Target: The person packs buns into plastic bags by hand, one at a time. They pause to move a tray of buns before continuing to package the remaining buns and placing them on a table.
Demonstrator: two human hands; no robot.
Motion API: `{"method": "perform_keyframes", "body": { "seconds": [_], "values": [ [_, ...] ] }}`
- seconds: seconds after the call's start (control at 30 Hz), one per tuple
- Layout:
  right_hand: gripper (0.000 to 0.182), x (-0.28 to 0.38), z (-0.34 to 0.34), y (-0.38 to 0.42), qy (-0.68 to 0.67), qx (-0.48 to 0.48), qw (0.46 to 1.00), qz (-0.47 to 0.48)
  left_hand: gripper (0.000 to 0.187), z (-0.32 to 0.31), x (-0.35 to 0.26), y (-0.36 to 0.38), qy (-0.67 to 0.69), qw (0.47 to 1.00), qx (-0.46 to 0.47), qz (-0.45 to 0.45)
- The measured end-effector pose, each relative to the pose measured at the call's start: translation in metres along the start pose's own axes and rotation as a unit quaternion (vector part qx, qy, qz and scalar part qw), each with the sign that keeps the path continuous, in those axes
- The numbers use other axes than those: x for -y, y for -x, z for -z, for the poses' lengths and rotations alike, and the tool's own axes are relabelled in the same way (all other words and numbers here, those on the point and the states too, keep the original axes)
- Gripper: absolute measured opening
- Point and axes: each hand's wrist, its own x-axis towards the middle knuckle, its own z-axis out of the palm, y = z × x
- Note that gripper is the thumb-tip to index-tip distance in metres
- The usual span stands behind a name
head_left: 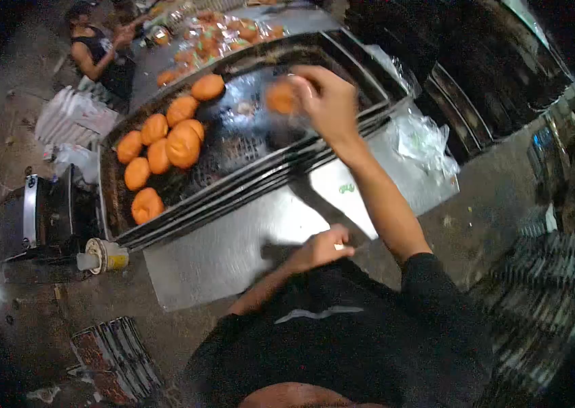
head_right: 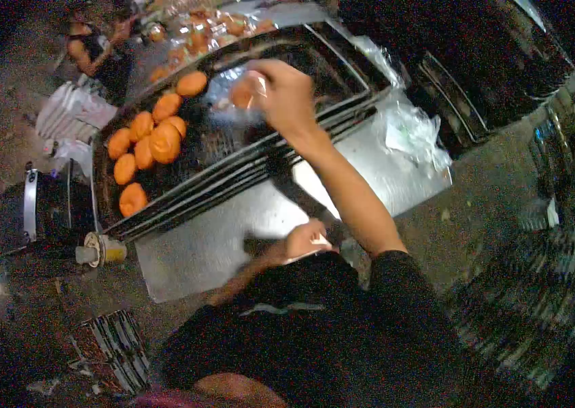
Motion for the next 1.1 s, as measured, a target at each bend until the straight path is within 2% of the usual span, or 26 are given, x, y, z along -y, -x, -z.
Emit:
{"method": "perform_keyframes", "body": {
  "seconds": [0.03, 0.1, 0.13, 0.17, 0.2, 0.23, 0.27, 0.3, 0.33, 0.37, 0.43, 0.5, 0.57, 0.6, 0.63, 0.67, 0.7, 0.73, 0.77, 0.83, 0.87, 0.93, 0.97, 1.0, 1.03, 1.1],
  "values": [
    [0.031, 0.008, -0.011, -0.020, -0.014, 0.044, 0.997, 0.064, 0.048, -0.036, 0.043, -0.011, -0.150, 0.984, -0.044, -0.082],
    [0.040, 0.006, -0.025, -0.012, 0.027, 0.057, 0.985, 0.161, 0.041, -0.080, 0.110, -0.017, -0.220, 0.933, -0.171, -0.227],
    [0.043, -0.001, -0.016, 0.009, -0.002, 0.134, 0.980, 0.145, 0.029, -0.067, 0.084, -0.025, -0.218, 0.975, -0.011, -0.045],
    [0.046, -0.013, 0.003, 0.040, -0.027, 0.214, 0.968, 0.130, 0.018, -0.073, 0.105, -0.028, -0.221, 0.965, -0.064, -0.126],
    [0.044, -0.037, 0.017, 0.080, -0.058, 0.240, 0.966, 0.083, 0.016, -0.070, 0.106, -0.029, -0.215, 0.967, -0.072, -0.117],
    [0.035, -0.050, 0.044, 0.121, -0.097, 0.307, 0.941, -0.105, 0.016, -0.062, 0.102, -0.033, -0.205, 0.969, -0.083, -0.110],
    [0.036, -0.063, 0.071, 0.157, 0.016, 0.440, 0.839, -0.319, 0.020, -0.055, 0.090, -0.035, -0.189, 0.977, -0.087, -0.050],
    [0.032, -0.061, 0.099, 0.196, -0.042, 0.408, 0.818, -0.402, 0.024, -0.047, 0.076, -0.034, -0.169, 0.981, -0.091, 0.012],
    [0.029, -0.079, 0.118, 0.234, -0.027, 0.447, 0.797, -0.407, 0.026, -0.033, 0.066, -0.032, -0.070, 0.990, -0.106, 0.068],
    [0.025, -0.086, 0.127, 0.259, -0.064, 0.452, 0.824, -0.335, 0.028, -0.023, 0.060, -0.031, 0.033, 0.985, -0.116, 0.120],
    [0.023, -0.076, 0.128, 0.250, -0.100, 0.438, 0.823, -0.349, 0.030, -0.025, 0.055, -0.035, 0.261, 0.948, -0.110, 0.147],
    [0.021, -0.085, 0.129, 0.245, -0.081, 0.451, 0.823, -0.336, 0.030, -0.032, 0.034, -0.043, 0.273, 0.945, -0.156, 0.087],
    [0.020, -0.087, 0.142, 0.246, -0.059, 0.469, 0.819, -0.325, 0.027, -0.027, 0.008, -0.040, 0.223, 0.947, -0.176, 0.151],
    [0.019, -0.082, 0.150, 0.248, -0.038, 0.424, 0.847, -0.319, 0.023, -0.038, 0.029, -0.041, 0.128, 0.955, -0.210, 0.166],
    [0.019, -0.077, 0.154, 0.251, -0.017, 0.377, 0.873, -0.309, 0.023, -0.037, 0.023, -0.039, 0.134, 0.952, -0.222, 0.164],
    [0.020, -0.084, 0.146, 0.267, -0.064, 0.308, 0.896, -0.315, 0.020, -0.038, 0.010, -0.035, 0.136, 0.967, -0.175, 0.127],
    [0.020, -0.090, 0.145, 0.280, -0.059, 0.325, 0.892, -0.309, 0.017, -0.044, 0.002, -0.033, 0.140, 0.978, -0.129, 0.087],
    [0.020, -0.081, 0.144, 0.274, -0.082, 0.326, 0.875, -0.349, 0.014, -0.069, 0.045, -0.046, 0.129, 0.967, -0.221, 0.010],
    [0.022, -0.072, 0.141, 0.266, -0.103, 0.327, 0.856, -0.388, 0.014, -0.056, 0.004, -0.037, 0.361, 0.885, -0.270, 0.118],
    [0.027, -0.062, 0.123, 0.223, -0.119, 0.395, 0.699, -0.584, 0.016, -0.032, -0.022, -0.036, 0.012, 0.895, -0.435, 0.097],
    [0.032, -0.069, 0.107, 0.212, -0.215, 0.368, 0.672, -0.606, 0.017, -0.022, -0.043, -0.029, -0.020, 0.889, -0.457, 0.030],
    [0.044, -0.069, 0.060, 0.171, -0.461, 0.188, 0.713, -0.493, 0.025, 0.005, -0.063, -0.013, -0.060, 0.850, -0.519, -0.059],
    [0.052, -0.046, 0.032, 0.150, -0.556, 0.134, 0.697, -0.432, 0.033, 0.016, -0.063, 0.007, -0.056, 0.815, -0.572, -0.079],
    [0.057, -0.016, 0.014, 0.136, -0.690, 0.136, 0.585, -0.404, 0.038, 0.028, -0.061, 0.015, 0.091, 0.749, -0.649, -0.097],
    [0.055, 0.010, -0.003, 0.136, -0.729, 0.159, 0.515, -0.423, 0.043, 0.043, -0.059, 0.026, 0.232, 0.660, -0.705, -0.115],
    [0.055, 0.016, -0.048, 0.170, -0.643, 0.295, 0.493, -0.506, 0.048, 0.075, -0.051, 0.081, 0.589, 0.517, -0.591, -0.191]
  ]
}}
